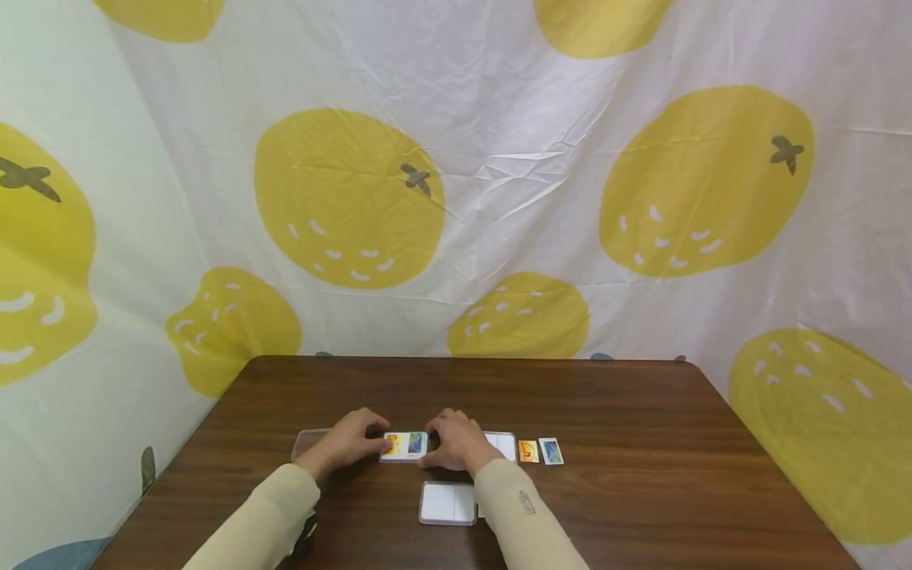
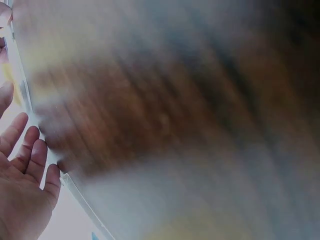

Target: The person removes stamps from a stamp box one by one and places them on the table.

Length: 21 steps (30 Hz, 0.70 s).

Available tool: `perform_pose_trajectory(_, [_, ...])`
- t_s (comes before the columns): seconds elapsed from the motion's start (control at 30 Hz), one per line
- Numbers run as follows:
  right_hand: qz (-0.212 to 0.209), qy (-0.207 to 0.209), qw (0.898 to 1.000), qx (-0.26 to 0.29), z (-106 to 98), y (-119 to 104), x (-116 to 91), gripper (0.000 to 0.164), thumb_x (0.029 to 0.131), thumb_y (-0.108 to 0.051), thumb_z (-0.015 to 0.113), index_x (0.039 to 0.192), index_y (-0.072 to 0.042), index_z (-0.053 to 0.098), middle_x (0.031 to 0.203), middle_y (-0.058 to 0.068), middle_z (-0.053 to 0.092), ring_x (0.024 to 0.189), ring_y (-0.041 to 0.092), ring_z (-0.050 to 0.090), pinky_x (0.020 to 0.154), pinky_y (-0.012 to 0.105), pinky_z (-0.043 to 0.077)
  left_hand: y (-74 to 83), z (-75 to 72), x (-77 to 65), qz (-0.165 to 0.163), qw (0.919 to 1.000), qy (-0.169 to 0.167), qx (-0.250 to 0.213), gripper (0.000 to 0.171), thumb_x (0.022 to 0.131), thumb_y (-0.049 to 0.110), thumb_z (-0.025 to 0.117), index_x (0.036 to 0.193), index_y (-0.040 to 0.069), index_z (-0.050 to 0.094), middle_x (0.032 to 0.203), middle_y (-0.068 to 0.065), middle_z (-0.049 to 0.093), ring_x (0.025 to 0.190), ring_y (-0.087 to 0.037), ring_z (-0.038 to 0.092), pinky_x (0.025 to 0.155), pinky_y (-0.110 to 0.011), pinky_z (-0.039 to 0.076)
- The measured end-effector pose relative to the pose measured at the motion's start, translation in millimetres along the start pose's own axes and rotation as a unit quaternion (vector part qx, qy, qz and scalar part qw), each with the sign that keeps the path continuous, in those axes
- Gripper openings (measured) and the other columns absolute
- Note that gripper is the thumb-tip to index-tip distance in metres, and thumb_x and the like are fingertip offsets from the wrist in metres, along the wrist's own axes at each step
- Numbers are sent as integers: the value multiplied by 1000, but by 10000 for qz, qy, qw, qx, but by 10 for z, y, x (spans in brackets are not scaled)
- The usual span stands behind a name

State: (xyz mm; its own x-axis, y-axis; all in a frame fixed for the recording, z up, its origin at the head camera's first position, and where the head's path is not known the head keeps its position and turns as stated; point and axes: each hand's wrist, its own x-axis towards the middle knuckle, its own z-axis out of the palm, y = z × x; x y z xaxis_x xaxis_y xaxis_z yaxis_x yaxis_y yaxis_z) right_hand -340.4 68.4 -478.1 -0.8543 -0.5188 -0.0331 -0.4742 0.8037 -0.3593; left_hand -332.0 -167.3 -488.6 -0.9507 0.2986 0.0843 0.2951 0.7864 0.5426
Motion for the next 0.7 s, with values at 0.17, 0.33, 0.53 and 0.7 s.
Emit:
perform_pose_trajectory(0.17, [15,-8,10000,6,-3,3,7,55,82,-45,80,124,-12,65,131,10,53,124,33,47,105,52,35,37,-1,11,-39,9998,-8,189,33,84,28,79,107,5,73,102,-5,63,103,-29,56,92,-53,38])
perform_pose_trajectory(0.33, [15,-8,10000,4,1,2,6,55,81,-45,80,123,-13,65,130,10,53,124,33,47,104,53,35,48,5,17,-82,9994,3,324,31,83,30,79,104,7,74,100,-3,62,101,-28,55,88,-52,37])
perform_pose_trajectory(0.53, [28,-20,10000,6,3,3,4,55,81,-45,80,123,-13,65,131,11,53,125,33,47,105,53,35,25,23,31,-122,9992,25,382,28,83,29,78,102,9,74,100,-2,62,102,-27,55,87,-51,37])
perform_pose_trajectory(0.7, [46,-32,10000,-4,6,5,8,55,81,-45,80,123,-13,65,130,10,53,124,33,47,104,53,35,15,23,39,-130,9992,12,379,26,84,28,76,101,9,74,99,-2,62,101,-27,55,86,-50,36])
